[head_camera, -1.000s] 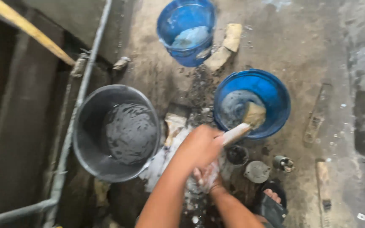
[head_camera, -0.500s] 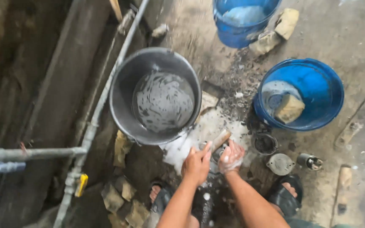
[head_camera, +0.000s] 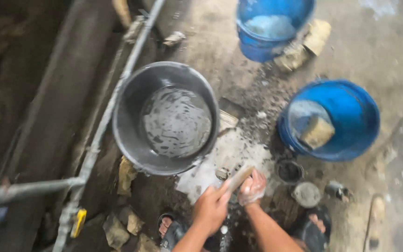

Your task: The person scrubs a small metal part with a brush and soapy water, repeatedly dipping it into a bucket and rinsing it. The person handles the part with both hands, using a brush to scrub and occasionally rinsing in a bucket of water.

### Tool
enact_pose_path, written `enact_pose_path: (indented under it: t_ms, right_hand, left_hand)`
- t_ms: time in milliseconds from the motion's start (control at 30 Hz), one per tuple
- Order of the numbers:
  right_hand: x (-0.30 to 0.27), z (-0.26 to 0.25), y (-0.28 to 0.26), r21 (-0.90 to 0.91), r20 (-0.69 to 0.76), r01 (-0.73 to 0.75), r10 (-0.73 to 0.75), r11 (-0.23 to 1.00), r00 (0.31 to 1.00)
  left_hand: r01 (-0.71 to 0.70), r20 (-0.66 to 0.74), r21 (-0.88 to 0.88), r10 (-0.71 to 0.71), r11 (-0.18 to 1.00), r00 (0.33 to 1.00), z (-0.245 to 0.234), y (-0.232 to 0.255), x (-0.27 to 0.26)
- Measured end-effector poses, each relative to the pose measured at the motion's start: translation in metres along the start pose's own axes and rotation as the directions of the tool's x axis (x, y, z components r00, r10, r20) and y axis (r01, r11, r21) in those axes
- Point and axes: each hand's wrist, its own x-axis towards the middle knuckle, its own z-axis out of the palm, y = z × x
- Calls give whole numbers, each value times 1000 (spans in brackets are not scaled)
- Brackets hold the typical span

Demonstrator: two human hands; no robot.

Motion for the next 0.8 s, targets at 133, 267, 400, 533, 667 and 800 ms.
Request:
enact_pose_path:
  t_ms: [133,267,400,533,667,800]
  right_hand:
    - [-5,5,9,6,9,-7,7,1000,1000]
    - [-12,22,28,-74,6,59,-59,996,998]
    - [9,-10,-21,-2,54,-30,30,1000,998]
    - [-6,1,3,-134,102,-69,83,989,991]
    - [-1,9,10,-173,142,-11,36,985,989]
    - [-7,-8,-12,-107,111,-74,86,991,990]
  left_hand:
    - [107,-39,-19,-108,994,993,21,-20,-2]
    - [163,-104,30,-159,986,982,29,19,51]
    - [108,-284,-267,-185,958,941,90,-14,-21]
    - [94,-447,-180,-166,979,879,125,-43,-1]
    - [14,-676,-196,-145,980,723,99,-13,49]
    - [113,-472,-346,-277,931,837,120,-21,-37]
